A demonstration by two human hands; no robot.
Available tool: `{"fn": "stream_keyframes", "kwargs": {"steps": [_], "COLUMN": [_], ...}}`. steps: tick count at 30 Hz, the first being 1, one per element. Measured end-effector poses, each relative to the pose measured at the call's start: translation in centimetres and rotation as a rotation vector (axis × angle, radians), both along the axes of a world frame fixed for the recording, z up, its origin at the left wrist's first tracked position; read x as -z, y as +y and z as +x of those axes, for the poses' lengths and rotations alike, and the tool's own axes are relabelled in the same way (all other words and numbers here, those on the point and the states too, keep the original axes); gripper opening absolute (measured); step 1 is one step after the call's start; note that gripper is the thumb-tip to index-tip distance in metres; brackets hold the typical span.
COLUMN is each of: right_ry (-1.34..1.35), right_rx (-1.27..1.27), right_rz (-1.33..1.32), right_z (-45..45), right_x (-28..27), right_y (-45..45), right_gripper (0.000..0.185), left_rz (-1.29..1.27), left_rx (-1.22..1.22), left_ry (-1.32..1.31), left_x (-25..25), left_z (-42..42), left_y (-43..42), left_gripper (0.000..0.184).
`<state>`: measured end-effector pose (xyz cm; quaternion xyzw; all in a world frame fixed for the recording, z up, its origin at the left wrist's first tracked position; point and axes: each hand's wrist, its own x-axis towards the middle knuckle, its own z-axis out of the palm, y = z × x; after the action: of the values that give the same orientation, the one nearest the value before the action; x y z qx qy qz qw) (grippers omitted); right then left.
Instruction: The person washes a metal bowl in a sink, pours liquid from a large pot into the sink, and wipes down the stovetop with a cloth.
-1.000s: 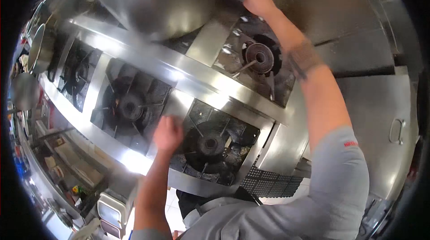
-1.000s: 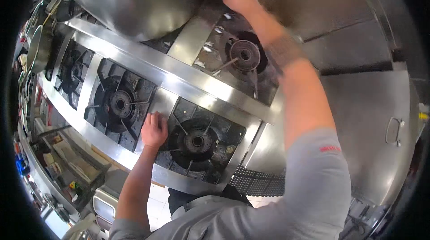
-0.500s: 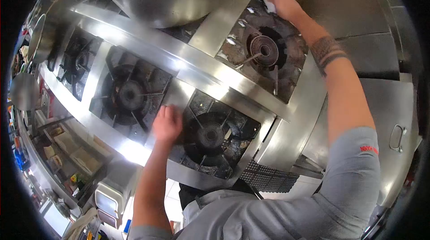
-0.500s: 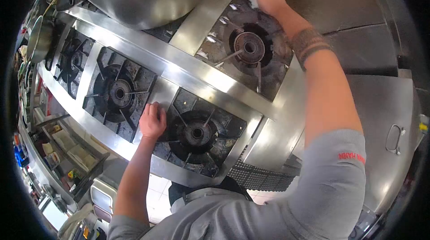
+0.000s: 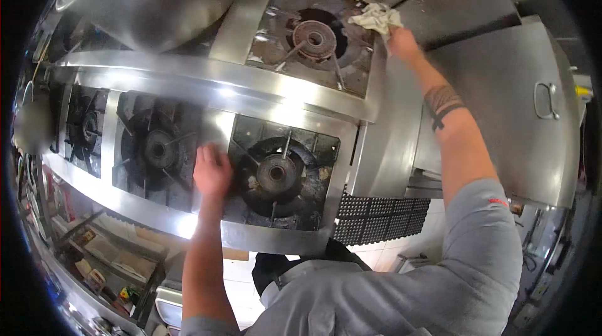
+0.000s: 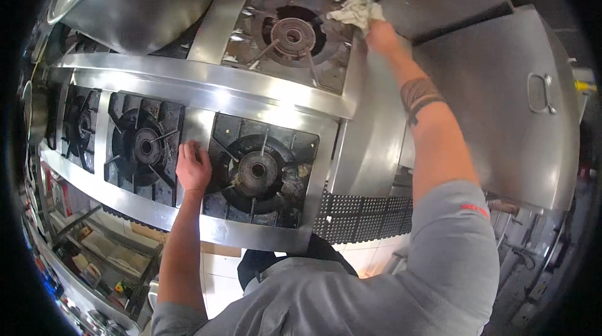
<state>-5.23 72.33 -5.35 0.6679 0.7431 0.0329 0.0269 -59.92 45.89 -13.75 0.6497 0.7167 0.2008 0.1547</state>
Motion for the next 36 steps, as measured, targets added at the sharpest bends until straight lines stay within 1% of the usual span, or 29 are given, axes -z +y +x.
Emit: {"fn": "stream_keyframes", "kwargs": {"steps": [2, 4, 5, 6, 7, 9, 10, 11, 12, 13, 15, 16, 17, 18, 19, 20, 21, 22, 24, 25, 27, 28, 29, 30, 31, 32, 33, 36], "right_ry": [0.099, 0.14, 0.108, 0.104, 0.257, 0.266, 0.263, 0.67, 1.074, 1.068, 1.593, 1.746, 1.89, 1.867, 1.983, 1.942, 1.986, 1.765, 0.988, 0.993, 0.42, 0.427, 0.185, -0.062, -0.045, -0.033, -0.179, -0.109], "right_rx": [0.085, 0.027, 0.092, -0.002, -0.073, 0.108, 0.096, 0.368, 0.644, 0.626, 0.531, 0.483, 0.53, 0.517, 0.457, 0.437, 0.326, 0.257, 0.084, 0.08, -0.363, -0.376, -0.561, -0.736, -0.652, -0.561, -0.606, -0.45], "right_rz": [-0.056, 0.046, -0.064, -0.088, -0.031, -0.249, -0.242, -0.411, -0.583, -0.593, -0.488, -0.48, -0.441, -0.389, -0.412, -0.319, -0.326, -0.235, -0.094, -0.103, 0.109, 0.1, 0.295, 0.491, 0.358, 0.235, 0.401, 0.11], "right_z": [-3.5, -4.5, -6.0, -6.8, -8.1, -10.4, -11.2, -11.9, -12.7, -13.8, -16.5, -17.9, -20.1, -22.4, -22.5, -24.2, -24.8, -25.8, -27.2, -28.1, -29.9, -30.0, -29.6, -29.9, -30.5, -30.6, -30.9, -33.7], "right_x": [-1.7, 0.4, 0.3, 0.1, -0.7, -2.7, -3.8, -4.7, -5.5, -6.1, -6.9, -7.5, -8.8, -10.8, -10.6, -12.2, -12.1, -12.2, -10.1, -8.6, -3.5, -0.3, 3.5, 5.9, 6.0, 7.4, 8.5, 4.2], "right_y": [-5.8, -11.6, -14.7, -17.9, -21.2, -24.8, -25.5, -25.9, -25.6, -24.4, -21.5, -18.9, -15.7, -12.5, -8.3, -4.9, -0.5, 3.5, 10.3, 12.3, 15.2, 17.0, 18.6, 19.3, 19.7, 21.0, 22.3, 15.9], "right_gripper": [0.032, 0.033, 0.035, 0.032, 0.03, 0.025, 0.025, 0.02, 0.015, 0.015, 0.013, 0.013, 0.012, 0.01, 0.014, 0.02, 0.019, 0.025, 0.042, 0.042, 0.052, 0.052, 0.054, 0.057, 0.052, 0.048, 0.04, 0.025], "left_rz": [0.074, 0.053, 0.028, 0.037, 0.045, 0.056, 0.063, 0.051, 0.036, 0.03, 0.013, 0.002, 0.008, 0.001, 0.02, 0.038, 0.029, 0.019, 0.026, 0.026, 0.022, 0.024, 0.024, 0.014, 0.005, 0.0, 0.014, -0.032], "left_rx": [-0.006, -0.018, -0.019, -0.029, -0.021, -0.008, -0.02, -0.017, -0.017, -0.018, -0.025, -0.014, -0.036, -0.044, -0.04, -0.037, -0.04, -0.052, -0.033, -0.04, -0.042, -0.039, -0.042, -0.054, -0.048, -0.042, -0.039, -0.025], "left_ry": [-0.031, -0.017, -0.004, -0.005, -0.017, -0.04, -0.043, -0.057, -0.069, -0.051, -0.061, -0.075, -0.066, -0.056, -0.06, -0.065, -0.048, -0.039, -0.086, -0.071, -0.071, -0.076, -0.078, -0.07, -0.071, -0.076, -0.079, -0.068], "left_x": [0.0, 0.0, 0.0, -0.1, -0.1, 0.1, -0.1, -0.3, -0.4, -0.2, -0.2, -0.2, -0.4, -0.2, 0.2, 0.6, 0.5, 0.4, 0.5, 0.7, 0.5, 0.6, 0.9, 0.8, 0.5, 0.4, 0.4, 0.2], "left_z": [-0.1, -0.2, -0.2, -0.4, -0.4, -0.6, -0.7, -0.6, -0.7, -0.8, -1.0, -1.0, -0.8, -0.8, -0.9, -1.0, -1.0, -1.0, -1.1, -1.1, -1.1, -1.1, -1.2, -1.3, -1.3, -1.2, -1.2, -1.3], "left_y": [-0.3, -0.4, -0.4, -0.4, -0.4, -0.5, -0.5, -0.6, -0.7, -0.6, -0.6, -0.6, -0.5, -0.5, -0.4, -0.4, -0.3, -0.3, -0.2, -0.1, 0.0, 0.0, 0.0, 0.1, 0.1, 0.1, 0.1, 0.1], "left_gripper": [0.022, 0.023, 0.023, 0.023, 0.024, 0.025, 0.025, 0.025, 0.026, 0.027, 0.028, 0.029, 0.025, 0.025, 0.025, 0.025, 0.024, 0.024, 0.025, 0.026, 0.025, 0.025, 0.024, 0.024, 0.024, 0.024, 0.024, 0.024]}}
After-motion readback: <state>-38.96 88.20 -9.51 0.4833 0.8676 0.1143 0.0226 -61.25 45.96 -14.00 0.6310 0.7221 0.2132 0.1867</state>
